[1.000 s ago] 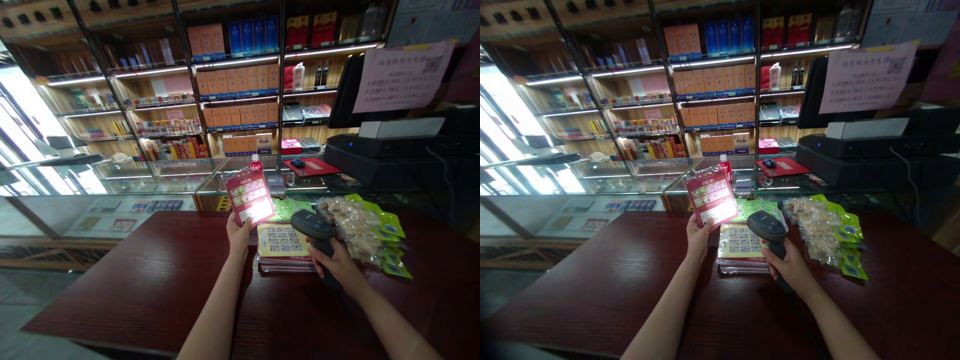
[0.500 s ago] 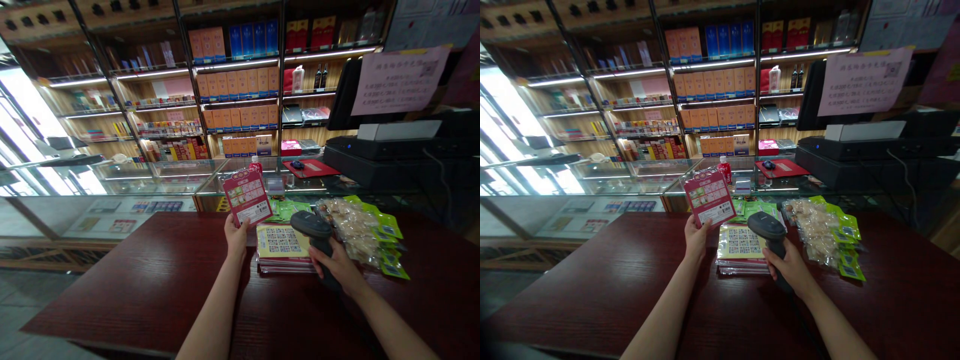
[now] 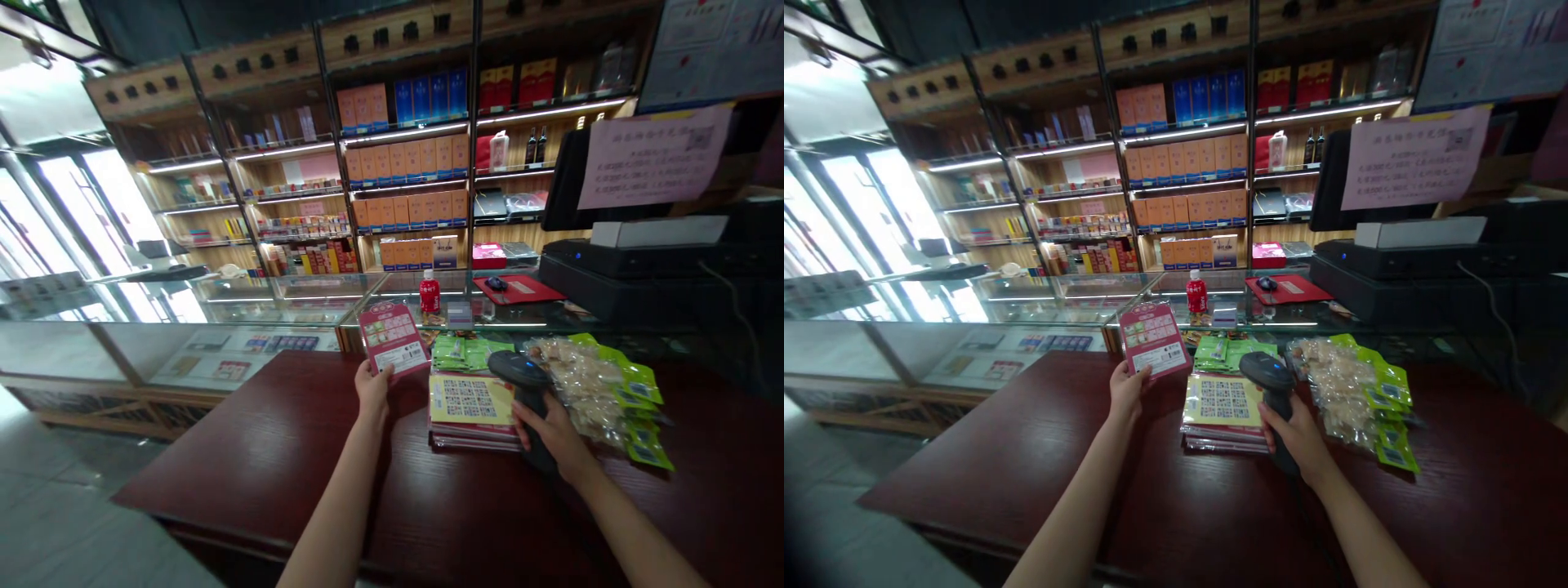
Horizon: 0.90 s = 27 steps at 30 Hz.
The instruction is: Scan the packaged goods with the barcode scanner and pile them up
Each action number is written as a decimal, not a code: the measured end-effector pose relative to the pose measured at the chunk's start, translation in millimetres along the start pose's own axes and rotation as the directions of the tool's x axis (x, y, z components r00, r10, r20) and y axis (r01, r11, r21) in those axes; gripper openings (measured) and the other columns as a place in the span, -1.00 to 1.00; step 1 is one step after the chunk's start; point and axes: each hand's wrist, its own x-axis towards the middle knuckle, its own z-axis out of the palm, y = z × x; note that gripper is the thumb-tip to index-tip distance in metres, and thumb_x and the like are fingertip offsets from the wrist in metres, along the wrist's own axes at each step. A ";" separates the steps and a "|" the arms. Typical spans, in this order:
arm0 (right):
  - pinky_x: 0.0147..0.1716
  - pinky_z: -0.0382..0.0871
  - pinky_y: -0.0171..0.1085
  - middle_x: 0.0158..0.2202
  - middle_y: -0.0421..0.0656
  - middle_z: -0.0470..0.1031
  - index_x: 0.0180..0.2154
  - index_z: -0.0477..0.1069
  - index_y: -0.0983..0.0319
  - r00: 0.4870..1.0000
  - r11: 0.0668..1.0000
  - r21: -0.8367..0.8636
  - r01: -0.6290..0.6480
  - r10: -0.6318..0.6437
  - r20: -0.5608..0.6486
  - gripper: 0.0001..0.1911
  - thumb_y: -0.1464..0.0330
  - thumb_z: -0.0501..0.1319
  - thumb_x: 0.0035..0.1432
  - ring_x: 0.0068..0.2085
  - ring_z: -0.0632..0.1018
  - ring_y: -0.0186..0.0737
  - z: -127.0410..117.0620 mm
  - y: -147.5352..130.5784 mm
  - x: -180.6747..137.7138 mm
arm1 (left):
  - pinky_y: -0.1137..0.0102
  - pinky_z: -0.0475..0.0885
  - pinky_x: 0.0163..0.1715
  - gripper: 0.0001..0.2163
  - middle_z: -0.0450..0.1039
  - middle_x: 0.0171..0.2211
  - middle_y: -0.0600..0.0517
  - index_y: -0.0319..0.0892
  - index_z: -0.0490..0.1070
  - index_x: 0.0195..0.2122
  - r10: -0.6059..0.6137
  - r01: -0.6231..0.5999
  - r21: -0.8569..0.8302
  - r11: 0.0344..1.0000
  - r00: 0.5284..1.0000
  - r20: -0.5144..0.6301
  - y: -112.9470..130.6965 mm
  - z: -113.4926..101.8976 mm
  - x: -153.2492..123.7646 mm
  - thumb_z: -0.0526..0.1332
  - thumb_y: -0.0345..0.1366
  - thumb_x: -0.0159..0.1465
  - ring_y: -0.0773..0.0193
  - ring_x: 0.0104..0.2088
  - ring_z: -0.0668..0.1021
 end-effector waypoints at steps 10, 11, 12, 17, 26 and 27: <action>-0.75 0.23 -0.39 -0.62 -0.32 0.39 -0.25 0.33 0.21 1.000 0.999 0.039 -0.005 0.006 -0.010 -0.57 0.13 0.40 -0.05 -0.70 0.32 -0.40 1.5 -1.5 -2.8 | 0.37 0.54 -0.51 -0.73 0.54 -0.46 -0.08 -0.29 0.42 -0.35 -0.241 0.226 0.280 0.933 0.970 0.020 12.3 -86.9 4.9 0.39 -0.55 -0.08 0.22 -0.51 0.59; -0.75 0.23 -0.38 -0.61 -0.32 0.39 -0.22 0.33 0.21 1.000 0.999 0.038 -0.009 0.009 -0.007 -0.55 0.12 0.41 -0.06 -0.70 0.32 -0.39 1.7 -2.2 -3.3 | 0.36 0.53 -0.49 -0.75 0.54 -0.46 -0.09 -0.29 0.43 -0.37 -0.250 0.224 0.320 0.920 0.967 0.041 11.4 -91.2 7.0 0.40 -0.53 -0.09 0.21 -0.51 0.59; -0.75 0.24 -0.38 -0.61 -0.32 0.39 -0.20 0.34 0.21 1.000 0.999 0.034 -0.014 0.014 -0.005 -0.53 0.12 0.41 -0.07 -0.70 0.32 -0.39 1.7 -2.9 -3.7 | 0.35 0.52 -0.47 -0.76 0.54 -0.46 -0.09 -0.29 0.43 -0.39 -0.246 0.207 0.367 0.907 0.967 0.063 10.9 -94.2 9.5 0.41 -0.50 -0.09 0.21 -0.50 0.58; -0.72 0.26 -0.37 -0.65 -0.32 0.37 -0.28 0.29 0.20 1.000 1.000 -0.015 -0.023 0.023 0.009 -0.58 0.11 0.39 -0.03 -0.69 0.34 -0.37 0.9 -4.0 -4.3 | 0.22 0.45 -0.18 -0.67 0.55 -0.30 -0.15 -0.24 0.52 -0.26 0.077 -0.141 0.815 0.563 0.990 0.118 15.5 -96.5 20.6 0.42 -0.37 -0.10 0.00 -0.19 0.57; -0.72 0.25 -0.38 -0.65 -0.33 0.36 -0.28 0.28 0.19 1.000 0.999 -0.029 -0.028 0.028 0.004 -0.57 0.11 0.39 -0.03 -0.69 0.34 -0.38 0.1 -5.8 -5.1 | 0.16 0.24 0.12 -0.60 0.44 0.02 -0.14 -0.06 0.57 -0.10 0.067 -0.501 0.836 0.224 0.863 0.500 -6.9 -85.7 9.1 0.41 -0.15 -0.01 -0.05 0.08 0.41; -0.72 0.25 -0.37 -0.65 -0.33 0.36 -0.28 0.28 0.19 1.000 0.999 -0.032 -0.030 0.030 -0.002 -0.57 0.11 0.40 -0.04 -0.69 0.34 -0.37 0.4 -6.6 -5.3 | 0.17 0.25 0.12 -0.64 0.45 0.01 -0.14 -0.07 0.59 -0.15 0.075 -0.512 0.822 0.249 0.857 0.510 -9.5 -84.2 8.8 0.42 -0.20 -0.02 -0.04 0.07 0.42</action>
